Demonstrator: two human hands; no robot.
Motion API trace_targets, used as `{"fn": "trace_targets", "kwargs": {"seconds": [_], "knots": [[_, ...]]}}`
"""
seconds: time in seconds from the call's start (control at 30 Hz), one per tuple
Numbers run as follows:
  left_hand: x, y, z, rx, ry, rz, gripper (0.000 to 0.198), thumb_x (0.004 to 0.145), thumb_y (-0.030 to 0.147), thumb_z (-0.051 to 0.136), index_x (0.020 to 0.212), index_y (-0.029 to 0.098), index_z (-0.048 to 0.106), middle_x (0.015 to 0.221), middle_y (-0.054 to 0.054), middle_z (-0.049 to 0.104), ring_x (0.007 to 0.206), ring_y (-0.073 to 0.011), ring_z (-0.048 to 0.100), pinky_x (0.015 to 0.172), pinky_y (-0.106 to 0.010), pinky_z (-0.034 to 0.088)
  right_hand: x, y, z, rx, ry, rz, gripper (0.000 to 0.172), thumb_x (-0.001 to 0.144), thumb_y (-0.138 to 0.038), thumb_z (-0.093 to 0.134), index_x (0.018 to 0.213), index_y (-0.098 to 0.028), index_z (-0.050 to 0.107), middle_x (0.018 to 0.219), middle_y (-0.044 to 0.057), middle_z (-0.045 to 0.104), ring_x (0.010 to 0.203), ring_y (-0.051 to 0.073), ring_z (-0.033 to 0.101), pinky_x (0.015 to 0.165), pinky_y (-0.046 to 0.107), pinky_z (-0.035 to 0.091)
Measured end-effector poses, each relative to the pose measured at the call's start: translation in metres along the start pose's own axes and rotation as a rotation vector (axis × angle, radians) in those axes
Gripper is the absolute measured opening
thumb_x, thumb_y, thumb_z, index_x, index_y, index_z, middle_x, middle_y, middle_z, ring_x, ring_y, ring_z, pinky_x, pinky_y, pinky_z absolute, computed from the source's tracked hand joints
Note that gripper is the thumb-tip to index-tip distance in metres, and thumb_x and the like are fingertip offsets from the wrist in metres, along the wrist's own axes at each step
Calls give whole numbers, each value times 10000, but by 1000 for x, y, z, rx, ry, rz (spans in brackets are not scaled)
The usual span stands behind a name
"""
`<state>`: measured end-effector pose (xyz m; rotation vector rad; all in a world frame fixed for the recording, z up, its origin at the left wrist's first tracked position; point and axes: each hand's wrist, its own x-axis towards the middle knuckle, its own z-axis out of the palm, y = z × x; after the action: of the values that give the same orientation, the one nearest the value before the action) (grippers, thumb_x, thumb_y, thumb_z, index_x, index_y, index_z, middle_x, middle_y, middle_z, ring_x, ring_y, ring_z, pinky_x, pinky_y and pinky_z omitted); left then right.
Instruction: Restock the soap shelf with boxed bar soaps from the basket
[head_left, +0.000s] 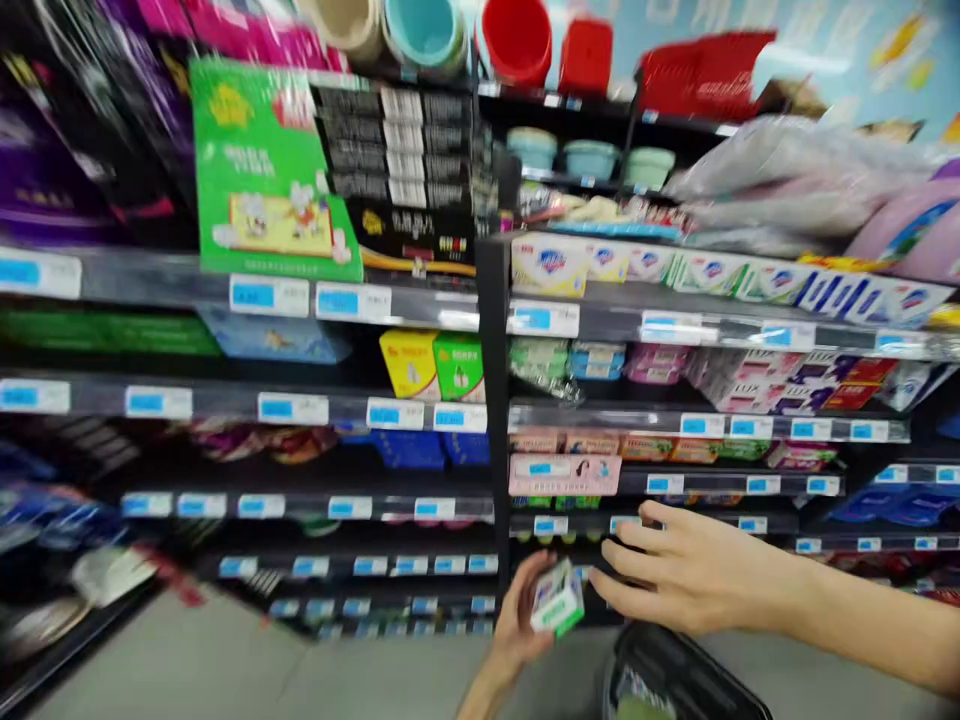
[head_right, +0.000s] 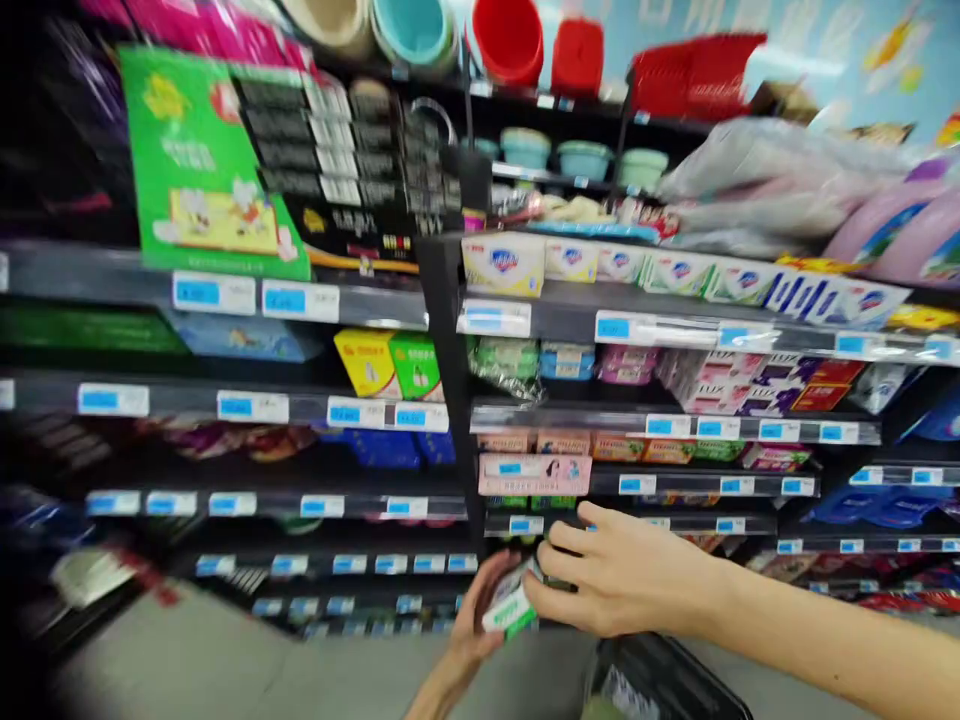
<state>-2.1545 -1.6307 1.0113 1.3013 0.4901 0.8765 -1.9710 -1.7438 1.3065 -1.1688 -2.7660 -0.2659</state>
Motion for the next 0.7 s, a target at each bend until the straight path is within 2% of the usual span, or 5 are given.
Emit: {"fn": "trace_targets", "kwargs": {"seconds": [0.17,0.3,0.47,0.6,0.7], "knots": [[8,33,0,334,-98,487,868,670,411,879,1436,263,499,1492,-178,459,1423,-405,481,1157,-602,421,-71,-2,103,403,-189,513,597,974,-333,680,1528,-261,472,1502,151,566,1342,313,576,1058,471,525],[11,47,8,523,-92,640,957,652,241,887,1486,342,427,1499,-150,443,1403,-393,491,1118,-580,448,-99,-5,157,940,-78,930,834,881,-537,759,1570,-287,361,1540,167,501,1221,264,628,896,406,604],[-1,49,24,497,-299,674,1127,610,190,903,1554,404,326,1535,-155,402,1413,-411,473,1113,-602,448,-87,-16,173,1664,196,1020,830,781,-544,864,1462,-267,480,1387,124,607,1125,205,643,820,304,576],[-5,54,38,473,-510,543,1253,560,120,891,1606,425,272,1635,-156,278,1497,-439,389,1161,-601,433,-77,-18,164,1790,287,1111,662,769,-463,898,1326,-238,620,1099,52,722,899,163,670,657,226,493],[-12,44,50,438,-337,285,1207,615,151,885,1632,383,278,1696,-165,192,1519,-439,373,1189,-608,417,-78,-17,161,1764,432,1191,638,662,-397,971,1208,-223,691,1036,30,741,848,153,670,649,220,467]]}}
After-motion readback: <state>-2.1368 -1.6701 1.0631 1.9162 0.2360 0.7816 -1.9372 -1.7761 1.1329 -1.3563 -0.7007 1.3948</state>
